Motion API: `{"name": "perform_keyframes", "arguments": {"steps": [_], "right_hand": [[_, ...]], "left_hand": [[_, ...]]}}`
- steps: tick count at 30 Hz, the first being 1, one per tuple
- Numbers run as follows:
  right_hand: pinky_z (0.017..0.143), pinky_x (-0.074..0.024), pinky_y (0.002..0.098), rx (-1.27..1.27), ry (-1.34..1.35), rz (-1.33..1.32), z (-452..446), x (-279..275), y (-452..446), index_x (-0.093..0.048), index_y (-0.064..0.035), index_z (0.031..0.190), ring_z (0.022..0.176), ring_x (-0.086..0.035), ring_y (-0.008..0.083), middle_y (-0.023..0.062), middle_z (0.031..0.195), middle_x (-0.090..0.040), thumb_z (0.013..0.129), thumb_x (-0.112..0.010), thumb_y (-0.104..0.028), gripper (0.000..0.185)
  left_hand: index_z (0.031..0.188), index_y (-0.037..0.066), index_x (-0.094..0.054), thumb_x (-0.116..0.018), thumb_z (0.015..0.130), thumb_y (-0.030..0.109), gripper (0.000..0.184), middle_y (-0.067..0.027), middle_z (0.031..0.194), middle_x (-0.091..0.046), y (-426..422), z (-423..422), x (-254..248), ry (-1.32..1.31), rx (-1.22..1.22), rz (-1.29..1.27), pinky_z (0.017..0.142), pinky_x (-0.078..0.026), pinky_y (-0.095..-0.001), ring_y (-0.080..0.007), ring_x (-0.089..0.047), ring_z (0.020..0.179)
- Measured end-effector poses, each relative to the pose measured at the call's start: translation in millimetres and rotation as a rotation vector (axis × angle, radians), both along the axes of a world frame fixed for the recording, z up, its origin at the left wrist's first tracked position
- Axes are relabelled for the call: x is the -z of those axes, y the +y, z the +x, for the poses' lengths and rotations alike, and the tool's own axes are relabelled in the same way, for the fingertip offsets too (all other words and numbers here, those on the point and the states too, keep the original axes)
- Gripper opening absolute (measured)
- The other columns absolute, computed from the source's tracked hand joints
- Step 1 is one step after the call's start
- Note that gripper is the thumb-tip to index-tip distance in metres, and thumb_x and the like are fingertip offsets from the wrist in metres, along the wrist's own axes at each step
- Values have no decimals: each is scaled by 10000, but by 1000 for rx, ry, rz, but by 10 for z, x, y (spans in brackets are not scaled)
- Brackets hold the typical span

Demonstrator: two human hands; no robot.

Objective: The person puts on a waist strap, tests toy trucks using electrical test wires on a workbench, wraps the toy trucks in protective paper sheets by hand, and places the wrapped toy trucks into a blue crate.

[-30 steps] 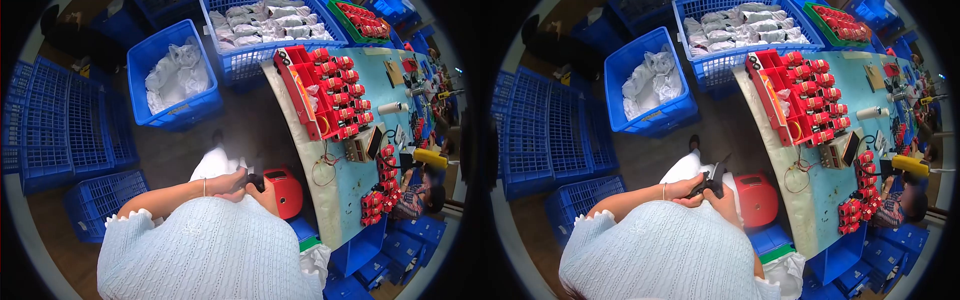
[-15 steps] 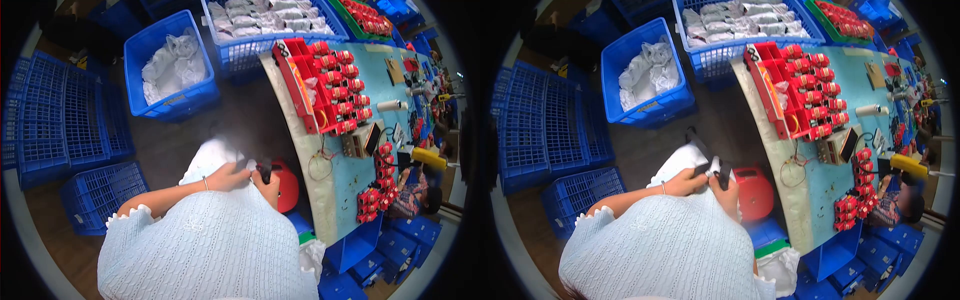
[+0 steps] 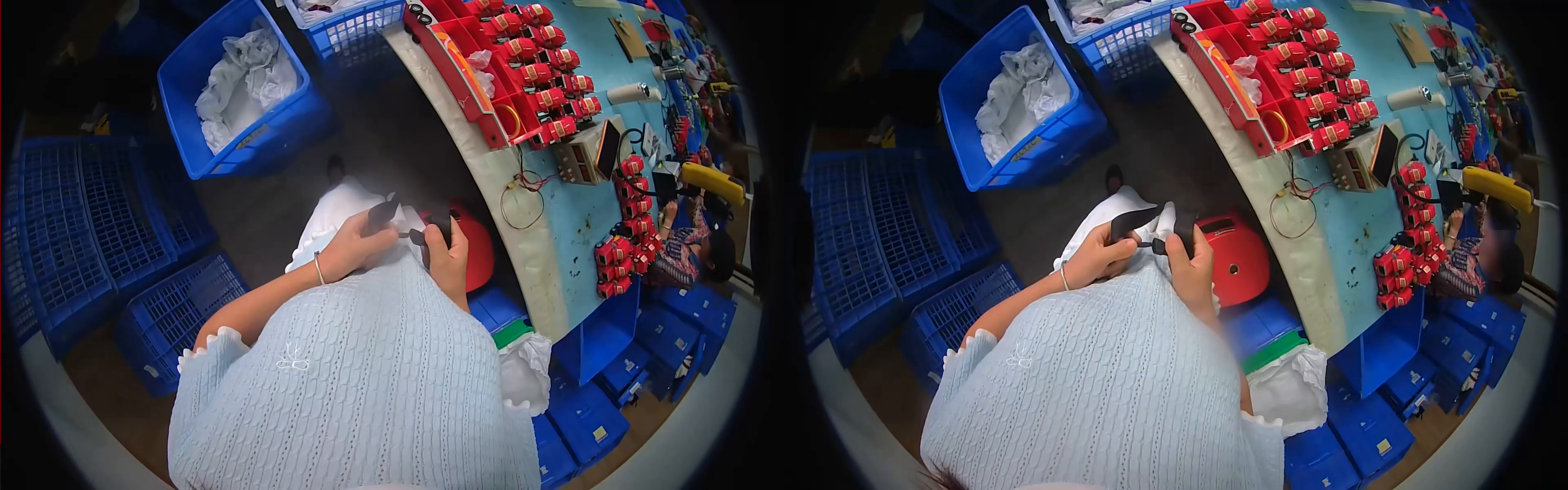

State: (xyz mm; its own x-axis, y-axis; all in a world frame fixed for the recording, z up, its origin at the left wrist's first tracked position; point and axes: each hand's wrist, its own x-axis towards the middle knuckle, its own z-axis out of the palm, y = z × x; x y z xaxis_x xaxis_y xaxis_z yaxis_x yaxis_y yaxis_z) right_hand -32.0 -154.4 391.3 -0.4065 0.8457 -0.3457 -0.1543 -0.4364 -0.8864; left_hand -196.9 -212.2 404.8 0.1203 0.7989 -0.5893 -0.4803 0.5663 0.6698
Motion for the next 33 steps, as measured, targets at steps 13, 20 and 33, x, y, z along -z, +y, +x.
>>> {"name": "perform_keyframes", "arguments": {"steps": [13, 20, 33], "right_hand": [[645, -416, 229, -110, -94, 84, 178, 81, 43, -531, 8, 952, 728, -493, 69, 16, 808, -564, 866, -540, -186, 212], [627, -417, 240, -45, -121, -46, 98, 140, 251, -531, 6, 932, 711, -497, 78, 13, 769, -558, 891, -488, -184, 199], [646, -401, 223, 292, -339, 71, -354, -150, 1022, -552, -9, 946, 712, -468, 68, -4, 781, -549, 882, -477, -148, 170]], "left_hand": [[1021, 22, -452, -644, 784, 157, 334, -65, 959, -536, 133, 202, 44, 288, 216, 271, 795, -420, -281, -114, -497, 899], [1009, 47, -405, -609, 825, 157, 296, -48, 969, -509, 391, 13, 12, 100, 193, 175, 786, -407, -264, -95, -472, 896], [972, 93, -373, -600, 829, 191, 285, 61, 723, -404, 1587, -400, 90, 70, 381, 278, 519, -280, -169, -8, -368, 607]]}}
